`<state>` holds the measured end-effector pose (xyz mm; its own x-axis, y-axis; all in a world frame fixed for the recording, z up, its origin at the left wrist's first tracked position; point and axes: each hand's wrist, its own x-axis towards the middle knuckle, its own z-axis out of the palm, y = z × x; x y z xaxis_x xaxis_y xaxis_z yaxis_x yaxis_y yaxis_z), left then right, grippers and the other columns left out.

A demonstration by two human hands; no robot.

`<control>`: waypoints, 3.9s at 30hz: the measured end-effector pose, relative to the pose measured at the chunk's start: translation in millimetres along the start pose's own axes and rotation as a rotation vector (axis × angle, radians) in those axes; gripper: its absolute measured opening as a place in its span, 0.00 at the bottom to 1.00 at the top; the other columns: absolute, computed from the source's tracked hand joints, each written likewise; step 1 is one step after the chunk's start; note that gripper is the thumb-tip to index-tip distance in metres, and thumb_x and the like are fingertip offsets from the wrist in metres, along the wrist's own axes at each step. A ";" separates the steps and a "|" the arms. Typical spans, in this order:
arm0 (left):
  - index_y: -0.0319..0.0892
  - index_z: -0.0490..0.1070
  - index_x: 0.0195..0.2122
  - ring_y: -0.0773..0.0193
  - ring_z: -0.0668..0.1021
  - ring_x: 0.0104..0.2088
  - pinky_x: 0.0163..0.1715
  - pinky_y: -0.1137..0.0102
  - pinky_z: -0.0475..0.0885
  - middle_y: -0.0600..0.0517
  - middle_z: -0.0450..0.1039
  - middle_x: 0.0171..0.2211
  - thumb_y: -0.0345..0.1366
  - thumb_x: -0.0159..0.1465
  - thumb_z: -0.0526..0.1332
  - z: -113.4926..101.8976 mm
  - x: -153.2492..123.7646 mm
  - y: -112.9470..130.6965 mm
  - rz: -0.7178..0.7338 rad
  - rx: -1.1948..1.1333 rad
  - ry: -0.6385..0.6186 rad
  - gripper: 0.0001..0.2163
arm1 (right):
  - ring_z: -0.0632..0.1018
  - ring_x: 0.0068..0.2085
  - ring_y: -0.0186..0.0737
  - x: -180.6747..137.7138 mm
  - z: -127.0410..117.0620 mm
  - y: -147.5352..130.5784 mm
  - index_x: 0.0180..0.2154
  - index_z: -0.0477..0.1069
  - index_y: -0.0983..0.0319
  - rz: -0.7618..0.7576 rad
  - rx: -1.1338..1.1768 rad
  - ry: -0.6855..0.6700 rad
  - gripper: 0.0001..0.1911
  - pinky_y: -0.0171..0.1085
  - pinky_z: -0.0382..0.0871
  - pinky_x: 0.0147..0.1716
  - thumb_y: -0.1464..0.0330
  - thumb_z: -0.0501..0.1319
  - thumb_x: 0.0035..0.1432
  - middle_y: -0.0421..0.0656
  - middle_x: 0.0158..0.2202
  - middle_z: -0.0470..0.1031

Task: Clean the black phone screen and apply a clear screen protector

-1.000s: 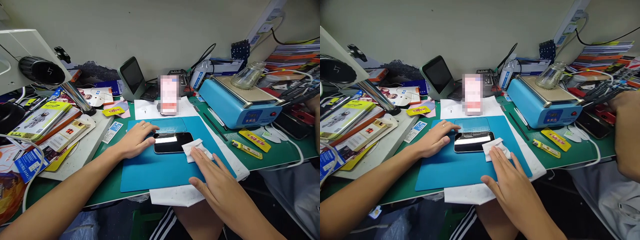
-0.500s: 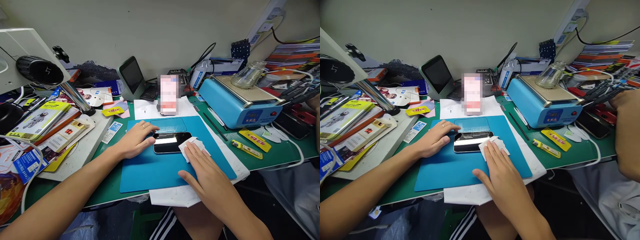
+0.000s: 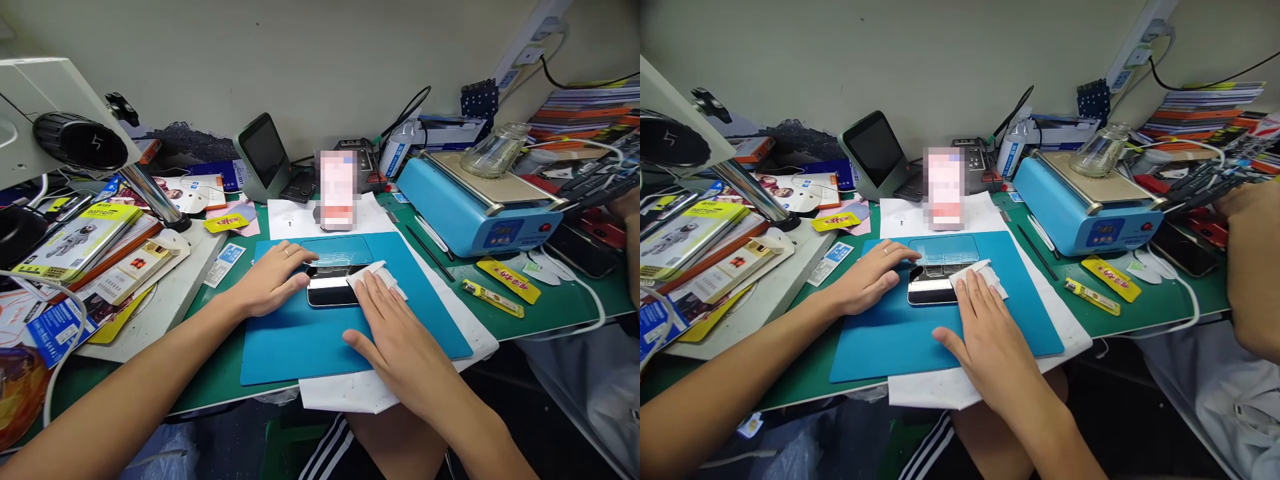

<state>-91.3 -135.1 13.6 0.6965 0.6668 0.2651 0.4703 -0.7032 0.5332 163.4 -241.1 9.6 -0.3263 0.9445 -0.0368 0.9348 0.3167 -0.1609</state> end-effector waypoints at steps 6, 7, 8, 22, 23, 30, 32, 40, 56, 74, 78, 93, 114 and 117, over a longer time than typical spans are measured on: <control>0.40 0.68 0.58 0.49 0.71 0.51 0.54 0.54 0.64 0.42 0.72 0.55 0.61 0.72 0.35 -0.5 1.2 1.5 -0.006 -0.004 -0.015 0.35 | 0.54 0.72 0.59 -25.0 5.9 4.7 0.72 0.48 0.70 -0.055 -0.041 0.047 0.44 0.61 0.58 0.66 0.46 0.48 0.68 0.56 0.73 0.46; 0.41 0.68 0.58 0.49 0.71 0.51 0.54 0.54 0.64 0.42 0.72 0.55 0.61 0.72 0.35 -0.4 1.3 1.5 -0.004 -0.002 -0.016 0.35 | 0.54 0.72 0.59 -22.3 3.9 3.5 0.72 0.49 0.71 -0.057 -0.040 0.038 0.44 0.61 0.58 0.66 0.46 0.47 0.68 0.56 0.73 0.47; 0.41 0.68 0.59 0.49 0.71 0.51 0.54 0.54 0.64 0.42 0.72 0.55 0.61 0.72 0.35 -0.2 1.4 1.5 -0.003 -0.001 -0.016 0.35 | 0.54 0.72 0.59 -17.8 1.3 1.6 0.71 0.50 0.71 -0.061 -0.032 0.025 0.44 0.62 0.58 0.66 0.46 0.47 0.68 0.57 0.73 0.48; 0.41 0.68 0.58 0.49 0.71 0.52 0.54 0.54 0.65 0.42 0.73 0.54 0.61 0.72 0.35 -0.8 -0.6 0.0 -0.015 0.004 0.000 0.35 | 0.50 0.73 0.52 13.6 -14.3 12.7 0.72 0.46 0.68 0.005 0.007 -0.022 0.42 0.58 0.51 0.69 0.46 0.42 0.70 0.52 0.74 0.45; 0.41 0.68 0.59 0.49 0.71 0.52 0.54 0.54 0.65 0.42 0.73 0.54 0.61 0.72 0.35 -0.9 -0.7 -0.1 -0.015 0.004 -0.001 0.35 | 0.50 0.73 0.52 8.2 -13.3 16.4 0.73 0.46 0.67 0.004 0.002 -0.015 0.42 0.59 0.51 0.69 0.47 0.42 0.70 0.51 0.74 0.45; 0.43 0.67 0.60 0.48 0.71 0.52 0.54 0.53 0.65 0.42 0.73 0.55 0.62 0.71 0.35 0.0 0.0 1.6 -0.035 -0.018 -0.008 0.36 | 0.55 0.72 0.53 -24.0 -5.6 26.4 0.73 0.47 0.63 -0.082 -0.009 0.060 0.39 0.60 0.55 0.68 0.48 0.46 0.70 0.50 0.73 0.52; 0.43 0.65 0.61 0.49 0.71 0.52 0.54 0.53 0.65 0.42 0.73 0.54 0.63 0.71 0.35 0.0 0.1 2.0 -0.037 -0.034 -0.005 0.36 | 0.57 0.72 0.53 -29.5 -4.0 24.9 0.72 0.48 0.63 -0.097 -0.017 0.084 0.39 0.60 0.55 0.68 0.48 0.47 0.70 0.50 0.72 0.53; 0.42 0.62 0.63 0.49 0.72 0.50 0.54 0.54 0.65 0.43 0.73 0.53 0.63 0.70 0.36 -0.9 0.1 3.9 -0.062 -0.082 0.009 0.36 | 0.57 0.72 0.55 -34.2 4.1 19.6 0.73 0.45 0.66 -0.121 -0.067 0.131 0.41 0.59 0.58 0.67 0.48 0.46 0.70 0.53 0.73 0.52; 0.40 0.61 0.64 0.50 0.71 0.51 0.55 0.55 0.64 0.42 0.72 0.54 0.64 0.70 0.35 2.2 0.1 1.1 -0.049 -0.103 0.086 0.38 | 0.49 0.73 0.57 26.2 -20.5 -10.1 0.72 0.46 0.72 0.024 0.065 -0.093 0.49 0.57 0.51 0.69 0.41 0.43 0.66 0.55 0.74 0.44; 0.42 0.61 0.64 0.50 0.71 0.51 0.55 0.54 0.64 0.43 0.71 0.54 0.62 0.71 0.35 3.8 -0.7 -2.8 -0.042 -0.095 0.083 0.36 | 0.58 0.71 0.57 25.2 -3.2 -59.4 0.69 0.57 0.73 -0.213 0.113 0.039 0.44 0.55 0.57 0.68 0.45 0.50 0.67 0.59 0.71 0.55; 0.43 0.61 0.65 0.50 0.71 0.52 0.55 0.54 0.64 0.43 0.72 0.54 0.62 0.71 0.35 3.9 -1.0 -2.0 -0.045 -0.091 0.075 0.35 | 0.60 0.70 0.57 10.3 2.1 -61.5 0.68 0.59 0.73 -0.223 0.092 0.090 0.44 0.54 0.59 0.67 0.45 0.52 0.66 0.59 0.71 0.56; 0.43 0.66 0.61 0.47 0.71 0.55 0.54 0.55 0.67 0.42 0.70 0.57 0.62 0.66 0.57 -0.1 2.0 2.8 -0.021 0.050 -0.040 0.32 | 0.57 0.71 0.52 -19.3 0.6 19.4 0.72 0.48 0.62 -0.102 0.027 0.067 0.38 0.60 0.56 0.67 0.49 0.49 0.70 0.49 0.72 0.53; 0.43 0.61 0.65 0.45 0.71 0.53 0.53 0.52 0.66 0.41 0.71 0.56 0.67 0.63 0.53 -0.7 3.8 4.5 -0.024 0.007 -0.040 0.39 | 0.49 0.74 0.54 43.3 -15.1 -30.9 0.71 0.50 0.71 -0.101 0.158 -0.053 0.49 0.56 0.50 0.70 0.41 0.48 0.65 0.55 0.74 0.47; 0.41 0.60 0.66 0.47 0.71 0.52 0.54 0.52 0.65 0.40 0.70 0.56 0.67 0.67 0.41 -1.0 2.8 3.6 -0.008 -0.027 -0.018 0.39 | 0.49 0.74 0.53 49.6 -15.5 -43.6 0.71 0.50 0.71 -0.161 0.198 -0.037 0.51 0.55 0.48 0.70 0.40 0.50 0.63 0.56 0.74 0.47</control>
<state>-88.2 -135.6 17.1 0.7026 0.6677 0.2462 0.4612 -0.6907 0.5569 108.6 -206.8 30.0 -0.4773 0.8782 -0.0302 0.8258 0.4365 -0.3571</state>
